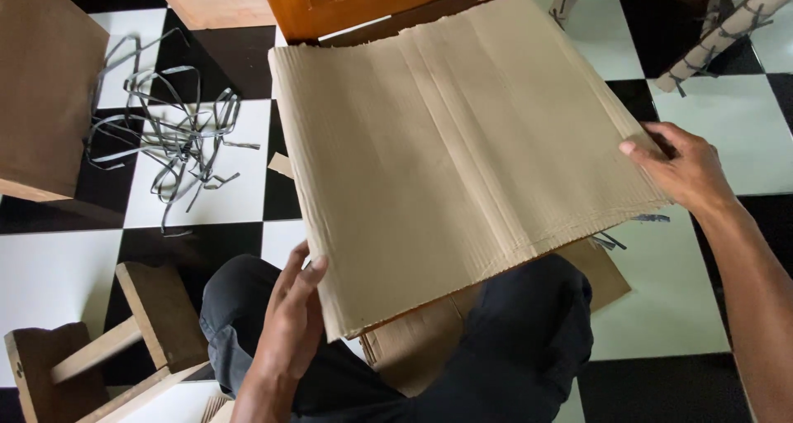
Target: Wrapping furniture legs with protective cardboard and securing them with wire ties
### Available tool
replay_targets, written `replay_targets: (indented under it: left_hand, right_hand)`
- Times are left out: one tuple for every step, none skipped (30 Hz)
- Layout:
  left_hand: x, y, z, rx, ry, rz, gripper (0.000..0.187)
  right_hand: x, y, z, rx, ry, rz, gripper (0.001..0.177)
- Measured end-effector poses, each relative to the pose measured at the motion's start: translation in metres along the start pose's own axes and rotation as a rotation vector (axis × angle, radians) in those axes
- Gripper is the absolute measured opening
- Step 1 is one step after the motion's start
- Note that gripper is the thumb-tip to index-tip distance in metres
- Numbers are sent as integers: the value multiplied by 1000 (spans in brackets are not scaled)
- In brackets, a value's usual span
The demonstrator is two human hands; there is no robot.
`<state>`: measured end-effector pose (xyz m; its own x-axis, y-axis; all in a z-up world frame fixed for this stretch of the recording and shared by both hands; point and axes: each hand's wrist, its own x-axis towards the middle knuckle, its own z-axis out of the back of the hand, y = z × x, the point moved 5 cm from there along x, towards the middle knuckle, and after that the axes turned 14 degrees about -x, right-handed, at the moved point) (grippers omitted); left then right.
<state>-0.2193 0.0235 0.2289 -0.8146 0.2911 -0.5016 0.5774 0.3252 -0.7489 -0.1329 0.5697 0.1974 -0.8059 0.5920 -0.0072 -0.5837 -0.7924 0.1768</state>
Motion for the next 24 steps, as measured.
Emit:
replay_targets:
  left_hand:
    - [2,2,-1,-253,-47,70,65]
    - [1,4,-1,-253,-46,71,65]
    - [-1,6,3,-181,-122,60,62]
    - [-2,6,6,-108,-197,48,59]
    - [-2,11,9,-107,-195,48,59]
    - [-4,16,17,-55,-283,29,60]
    - [-6,20,25,-3,-371,10,63]
    - [-3,31,35,2,-371,18,63]
    - [-1,39,43,-4,-352,-41,61]
    - [4,46,50,-7,-324,-101,60]
    - [2,47,48,1,-317,-93,60]
    - [0,47,44,63,-292,-112,63]
    - [-2,46,40,124,-266,-131,67]
    - [-2,49,39,126,-257,-127,67]
    - [-3,46,38,165,-213,-248,71]
    - [-5,41,38,204,-173,-368,76]
    - [-6,41,37,205,-168,-365,76]
    - [-7,38,36,298,-171,-386,72]
    - [-9,36,34,392,-175,-406,69]
    - [-10,36,33,391,-180,-406,69]
    - [-10,37,28,348,-96,-384,65]
    - [-10,37,24,304,-17,-365,60]
    - [-12,38,23,303,-26,-369,60]
    - [-12,40,23,327,-49,-335,59]
  right_hand:
    - [1,0,0,50,-8,22,55]
    - [-3,6,5,50,-8,21,55]
    - [-6,11,9,100,17,-16,54]
    - [-9,16,12,152,42,-52,53]
    - [-9,18,14,152,41,-53,53]
    - [-10,20,16,134,35,-44,51]
    - [-12,22,16,115,30,-35,50]
    - [-8,11,8,114,37,-42,50]
    - [-4,2,1,54,11,13,45]
    - [-1,-9,-5,-4,-18,63,42]
    - [1,-10,-5,-5,-17,50,42]
    - [2,-16,-5,64,24,-9,43]
    - [2,-21,-5,135,65,-68,55]
    - [3,-21,-2,131,61,-77,55]
    - [3,-21,0,134,86,-90,57]
    - [3,-18,-1,139,114,-100,59]
    - [1,-20,-1,138,114,-105,59]
    - [1,-22,-2,175,118,-119,60]
    - [1,-23,-3,212,122,-133,63]
    - [2,-27,-6,212,125,-129,63]
    - [3,-31,-9,154,130,-143,64]
    - [6,-33,-12,96,135,-151,65]
    - [3,-34,-10,98,137,-142,65]
    - [2,-36,-8,105,163,-179,66]
